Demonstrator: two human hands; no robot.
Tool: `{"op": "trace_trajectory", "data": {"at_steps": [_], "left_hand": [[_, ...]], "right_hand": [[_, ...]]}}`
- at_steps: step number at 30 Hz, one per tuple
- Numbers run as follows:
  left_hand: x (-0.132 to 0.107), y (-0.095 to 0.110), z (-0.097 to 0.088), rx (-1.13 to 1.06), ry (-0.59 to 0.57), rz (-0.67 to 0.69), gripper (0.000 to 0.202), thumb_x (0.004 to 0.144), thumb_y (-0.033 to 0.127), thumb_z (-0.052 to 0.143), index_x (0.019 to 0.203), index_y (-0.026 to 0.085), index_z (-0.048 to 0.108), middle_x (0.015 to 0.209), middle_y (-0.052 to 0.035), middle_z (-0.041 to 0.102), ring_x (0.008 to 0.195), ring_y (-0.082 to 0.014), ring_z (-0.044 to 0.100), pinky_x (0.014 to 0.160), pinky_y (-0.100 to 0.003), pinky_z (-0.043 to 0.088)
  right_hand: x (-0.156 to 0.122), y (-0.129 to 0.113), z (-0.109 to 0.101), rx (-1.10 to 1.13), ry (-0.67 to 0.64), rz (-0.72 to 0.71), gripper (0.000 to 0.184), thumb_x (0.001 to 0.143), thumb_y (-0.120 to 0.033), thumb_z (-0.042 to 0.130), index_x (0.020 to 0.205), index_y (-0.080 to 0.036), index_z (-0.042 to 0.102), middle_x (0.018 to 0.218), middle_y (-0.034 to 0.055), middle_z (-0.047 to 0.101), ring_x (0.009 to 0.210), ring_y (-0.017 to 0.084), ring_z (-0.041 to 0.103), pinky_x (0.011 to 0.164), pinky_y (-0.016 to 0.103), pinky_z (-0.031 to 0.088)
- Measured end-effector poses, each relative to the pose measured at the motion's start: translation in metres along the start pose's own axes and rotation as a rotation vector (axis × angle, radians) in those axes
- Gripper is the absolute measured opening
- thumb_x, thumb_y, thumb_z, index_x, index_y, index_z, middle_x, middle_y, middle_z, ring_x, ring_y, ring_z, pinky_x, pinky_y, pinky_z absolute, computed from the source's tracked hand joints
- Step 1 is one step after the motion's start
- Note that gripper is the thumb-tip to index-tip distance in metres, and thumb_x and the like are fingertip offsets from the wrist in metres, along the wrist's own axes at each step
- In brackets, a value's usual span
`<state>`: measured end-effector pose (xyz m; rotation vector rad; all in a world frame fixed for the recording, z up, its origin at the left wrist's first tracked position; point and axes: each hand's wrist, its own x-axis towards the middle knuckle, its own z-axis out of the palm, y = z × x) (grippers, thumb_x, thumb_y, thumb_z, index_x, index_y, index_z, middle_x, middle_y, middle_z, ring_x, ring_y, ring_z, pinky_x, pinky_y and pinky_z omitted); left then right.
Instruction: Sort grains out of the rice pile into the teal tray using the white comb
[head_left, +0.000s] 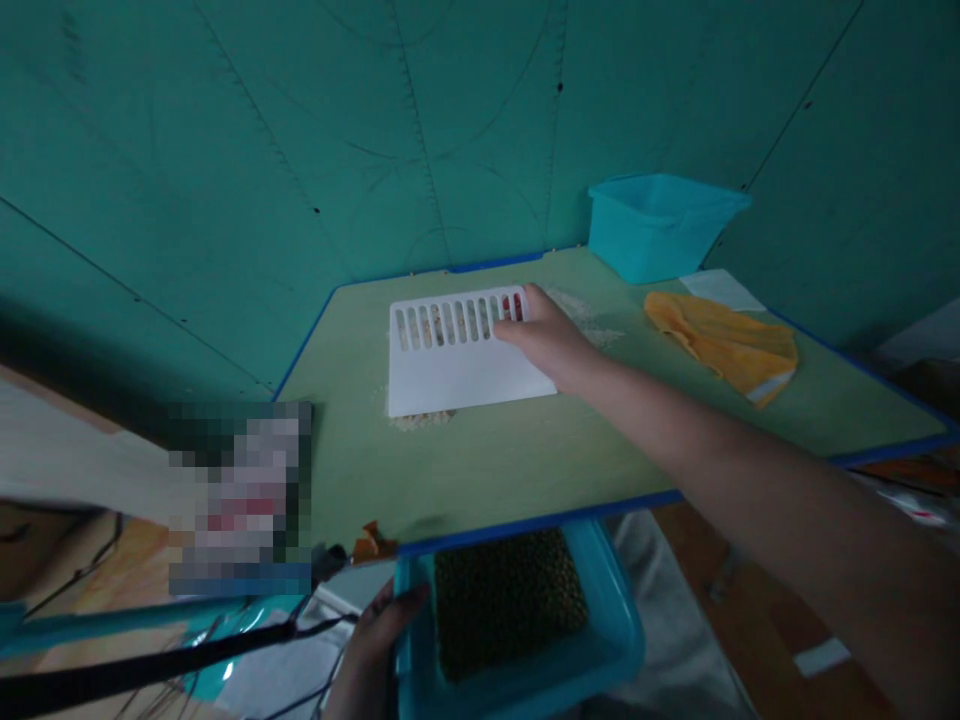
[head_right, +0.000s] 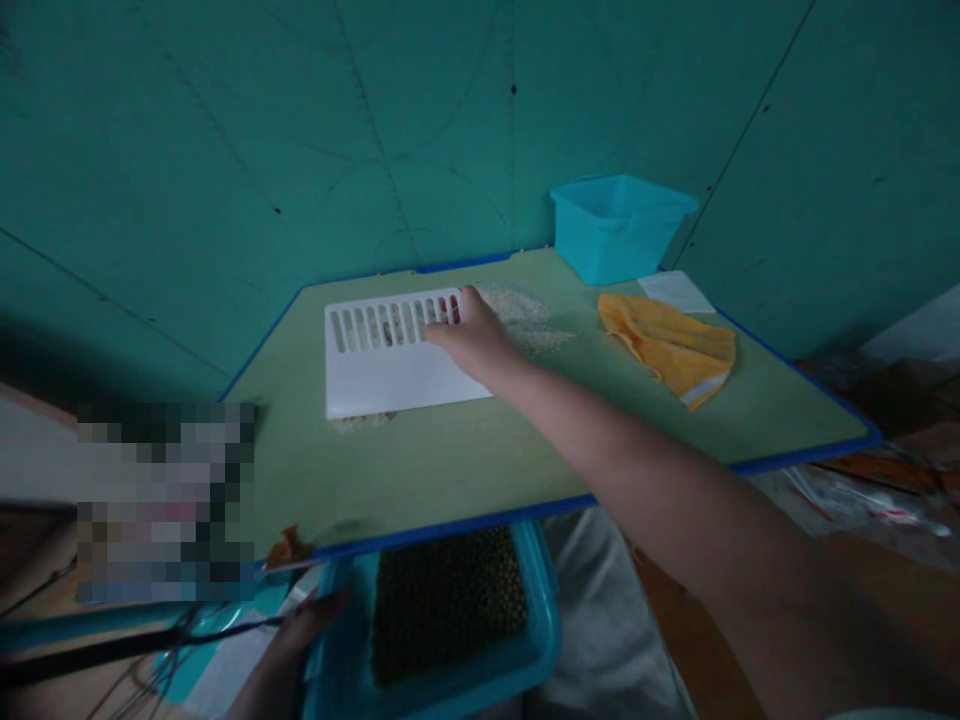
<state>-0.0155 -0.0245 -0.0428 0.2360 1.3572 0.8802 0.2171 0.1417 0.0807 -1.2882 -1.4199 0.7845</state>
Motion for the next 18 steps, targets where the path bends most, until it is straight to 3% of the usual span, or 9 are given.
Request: {"op": "trace_trajectory", "data": {"at_steps": [2, 4, 6, 9, 12, 18], "left_hand": [[-0.008, 0.002, 0.003, -0.067, 0.005, -0.075, 0.028, 0.031, 0.009, 0.080, 0.046, 0.020, 0.060, 0.038, 0.0037, 0.062, 0.036, -0.0144, 0.055, 0.039, -0.022, 0.047], [-0.022, 0.004, 0.012, -0.202, 0.012, -0.062, 0.029, 0.031, 0.014, 0.081, 0.050, 0.020, 0.061, 0.043, 0.0051, 0.064, 0.041, -0.0147, 0.058, 0.042, -0.022, 0.048], [-0.038, 0.005, 0.024, -0.137, 0.015, 0.041, 0.022, 0.050, 0.016, 0.074, 0.068, 0.022, 0.065, 0.047, 0.0041, 0.066, 0.047, -0.0181, 0.062, 0.044, -0.025, 0.050], [-0.054, 0.005, 0.037, -0.132, 0.005, 0.069, 0.018, 0.059, 0.013, 0.066, 0.076, 0.020, 0.066, 0.054, 0.0003, 0.068, 0.055, -0.0203, 0.065, 0.054, -0.029, 0.052], [-0.058, 0.005, 0.042, -0.130, 0.028, 0.127, 0.015, 0.063, 0.010, 0.063, 0.076, 0.016, 0.065, 0.064, -0.0037, 0.071, 0.058, -0.0202, 0.065, 0.063, -0.031, 0.051], [-0.053, 0.003, 0.036, -0.155, 0.006, 0.084, 0.020, 0.060, 0.012, 0.067, 0.079, 0.018, 0.065, 0.060, -0.0006, 0.070, 0.063, -0.0209, 0.065, 0.058, -0.029, 0.052]], "right_hand": [[-0.001, 0.000, 0.000, 0.036, -0.025, 0.003, 0.018, 0.059, -0.018, 0.052, 0.072, -0.021, 0.039, 0.068, -0.0023, 0.047, 0.063, 0.014, 0.047, 0.056, 0.027, 0.035], [-0.001, 0.001, 0.000, 0.047, -0.035, -0.009, 0.019, 0.059, -0.019, 0.052, 0.073, -0.020, 0.039, 0.069, -0.0019, 0.049, 0.065, 0.015, 0.049, 0.057, 0.028, 0.036], [0.000, 0.003, 0.000, 0.047, -0.023, -0.023, 0.020, 0.059, -0.019, 0.052, 0.075, -0.020, 0.039, 0.071, -0.0015, 0.049, 0.066, 0.015, 0.049, 0.058, 0.029, 0.037], [0.003, 0.006, 0.001, 0.041, 0.016, -0.023, 0.020, 0.060, -0.019, 0.051, 0.077, -0.021, 0.039, 0.072, -0.0014, 0.049, 0.068, 0.016, 0.049, 0.060, 0.030, 0.037], [0.004, 0.007, 0.001, 0.030, 0.030, -0.017, 0.021, 0.060, -0.019, 0.050, 0.077, -0.021, 0.039, 0.072, -0.0014, 0.048, 0.069, 0.016, 0.049, 0.061, 0.031, 0.038], [0.000, 0.005, 0.002, 0.056, -0.017, 0.007, 0.021, 0.059, -0.018, 0.052, 0.076, -0.021, 0.040, 0.071, -0.0013, 0.050, 0.067, 0.016, 0.049, 0.059, 0.030, 0.038]]}}
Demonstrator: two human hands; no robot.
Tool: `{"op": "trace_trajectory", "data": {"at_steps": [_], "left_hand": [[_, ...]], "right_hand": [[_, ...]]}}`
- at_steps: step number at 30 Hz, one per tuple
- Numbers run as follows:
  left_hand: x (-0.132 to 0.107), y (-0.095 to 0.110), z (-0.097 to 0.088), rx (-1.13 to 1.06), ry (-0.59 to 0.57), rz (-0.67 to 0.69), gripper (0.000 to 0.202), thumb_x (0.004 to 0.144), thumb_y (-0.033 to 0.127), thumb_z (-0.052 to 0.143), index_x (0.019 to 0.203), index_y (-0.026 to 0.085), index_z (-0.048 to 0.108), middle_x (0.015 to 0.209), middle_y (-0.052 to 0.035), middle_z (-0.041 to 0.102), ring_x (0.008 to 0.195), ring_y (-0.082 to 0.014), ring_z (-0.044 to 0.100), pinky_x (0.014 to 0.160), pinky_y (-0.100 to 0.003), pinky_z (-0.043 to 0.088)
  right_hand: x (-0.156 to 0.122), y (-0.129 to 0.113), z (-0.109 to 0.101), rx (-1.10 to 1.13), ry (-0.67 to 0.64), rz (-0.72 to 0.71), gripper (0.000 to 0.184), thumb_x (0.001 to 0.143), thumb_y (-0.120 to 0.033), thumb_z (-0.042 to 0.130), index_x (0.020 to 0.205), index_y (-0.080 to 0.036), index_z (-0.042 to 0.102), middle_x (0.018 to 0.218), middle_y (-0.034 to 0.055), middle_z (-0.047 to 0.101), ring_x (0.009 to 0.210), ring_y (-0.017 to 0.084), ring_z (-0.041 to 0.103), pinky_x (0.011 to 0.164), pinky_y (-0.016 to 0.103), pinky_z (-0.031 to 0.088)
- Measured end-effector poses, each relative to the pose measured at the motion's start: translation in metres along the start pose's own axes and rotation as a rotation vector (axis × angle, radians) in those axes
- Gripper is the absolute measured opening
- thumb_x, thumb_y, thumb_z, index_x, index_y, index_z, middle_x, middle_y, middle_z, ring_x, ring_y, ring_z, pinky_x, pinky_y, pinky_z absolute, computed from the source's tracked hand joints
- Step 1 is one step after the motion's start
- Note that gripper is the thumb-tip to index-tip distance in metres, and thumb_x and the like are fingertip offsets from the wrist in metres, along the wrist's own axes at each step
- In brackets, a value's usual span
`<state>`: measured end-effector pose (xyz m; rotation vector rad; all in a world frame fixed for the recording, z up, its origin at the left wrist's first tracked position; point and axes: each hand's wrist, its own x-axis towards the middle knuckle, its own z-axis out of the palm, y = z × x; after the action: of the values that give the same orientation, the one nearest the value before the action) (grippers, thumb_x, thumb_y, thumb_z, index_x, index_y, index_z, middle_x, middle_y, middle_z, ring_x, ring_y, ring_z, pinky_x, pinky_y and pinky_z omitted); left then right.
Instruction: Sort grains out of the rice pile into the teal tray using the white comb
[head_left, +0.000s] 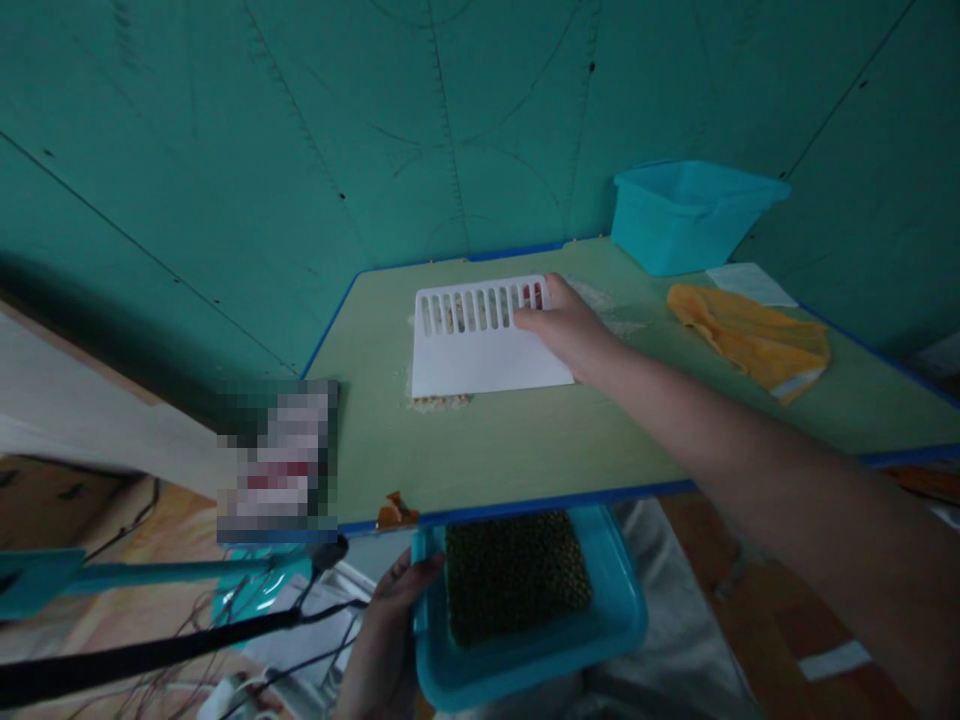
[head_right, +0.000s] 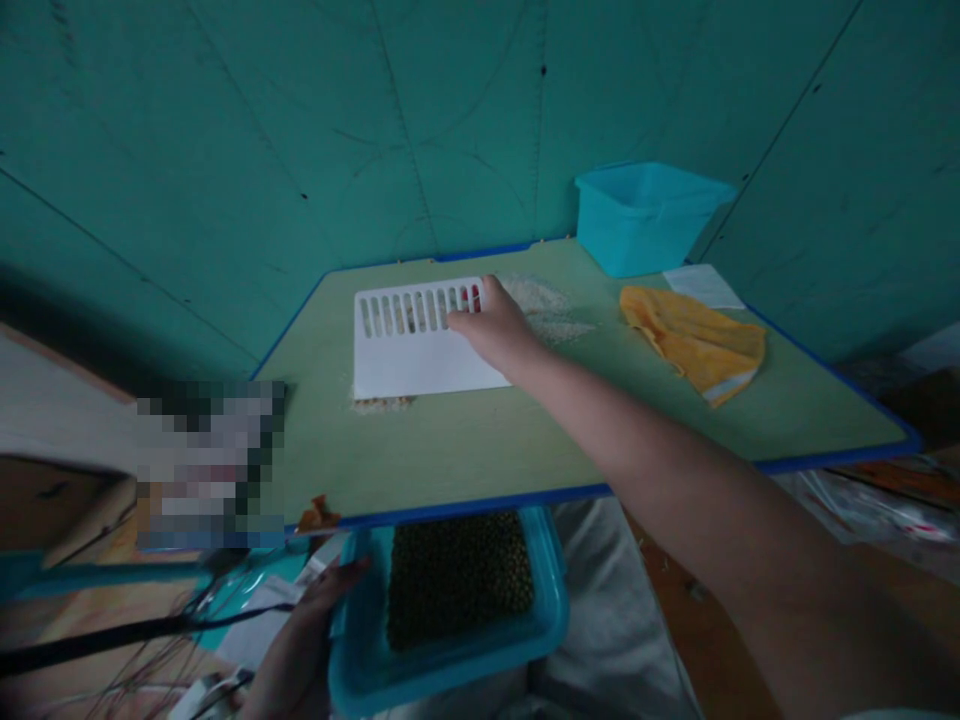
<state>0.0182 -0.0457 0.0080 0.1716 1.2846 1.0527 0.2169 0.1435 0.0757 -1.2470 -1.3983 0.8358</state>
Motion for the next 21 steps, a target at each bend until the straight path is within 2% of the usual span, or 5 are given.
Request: {"op": "trace_trajectory", "data": {"at_steps": [7, 14, 17, 21], "left_hand": [[0.0010, 0.0010, -0.0046, 0.010, -0.049, 0.033, 0.024, 0.059, 0.012, 0.068, 0.081, 0.021, 0.066, 0.055, 0.0015, 0.068, 0.060, -0.0192, 0.065, 0.050, -0.025, 0.053], [0.0005, -0.0005, -0.0045, 0.039, -0.027, 0.076, 0.023, 0.059, 0.012, 0.068, 0.079, 0.023, 0.066, 0.060, 0.0032, 0.070, 0.057, -0.0160, 0.065, 0.046, -0.020, 0.051], [-0.0011, 0.0007, -0.0015, 0.027, -0.008, 0.059, 0.023, 0.055, 0.013, 0.071, 0.075, 0.022, 0.066, 0.058, 0.0020, 0.069, 0.059, -0.0190, 0.065, 0.047, -0.024, 0.053], [-0.0046, 0.0021, 0.0048, 0.031, 0.034, 0.056, 0.027, 0.055, 0.009, 0.068, 0.080, 0.021, 0.065, 0.058, 0.0003, 0.070, 0.064, -0.0228, 0.066, 0.055, -0.031, 0.054]], "right_hand": [[-0.0008, -0.0035, 0.0014, -0.004, -0.010, 0.019, 0.019, 0.060, -0.017, 0.052, 0.075, -0.020, 0.041, 0.071, -0.0011, 0.051, 0.067, 0.016, 0.050, 0.058, 0.030, 0.038], [-0.0018, -0.0023, 0.0031, 0.018, -0.043, 0.017, 0.021, 0.059, -0.020, 0.053, 0.078, -0.020, 0.043, 0.073, -0.0003, 0.052, 0.069, 0.017, 0.051, 0.059, 0.031, 0.039], [-0.0033, -0.0034, 0.0029, 0.035, -0.065, 0.010, 0.021, 0.060, -0.019, 0.053, 0.078, -0.021, 0.043, 0.075, -0.0001, 0.053, 0.070, 0.017, 0.052, 0.060, 0.031, 0.040], [-0.0034, -0.0037, 0.0028, 0.058, -0.042, 0.001, 0.021, 0.059, -0.019, 0.052, 0.077, -0.021, 0.042, 0.073, -0.0009, 0.051, 0.069, 0.017, 0.051, 0.060, 0.031, 0.039]]}}
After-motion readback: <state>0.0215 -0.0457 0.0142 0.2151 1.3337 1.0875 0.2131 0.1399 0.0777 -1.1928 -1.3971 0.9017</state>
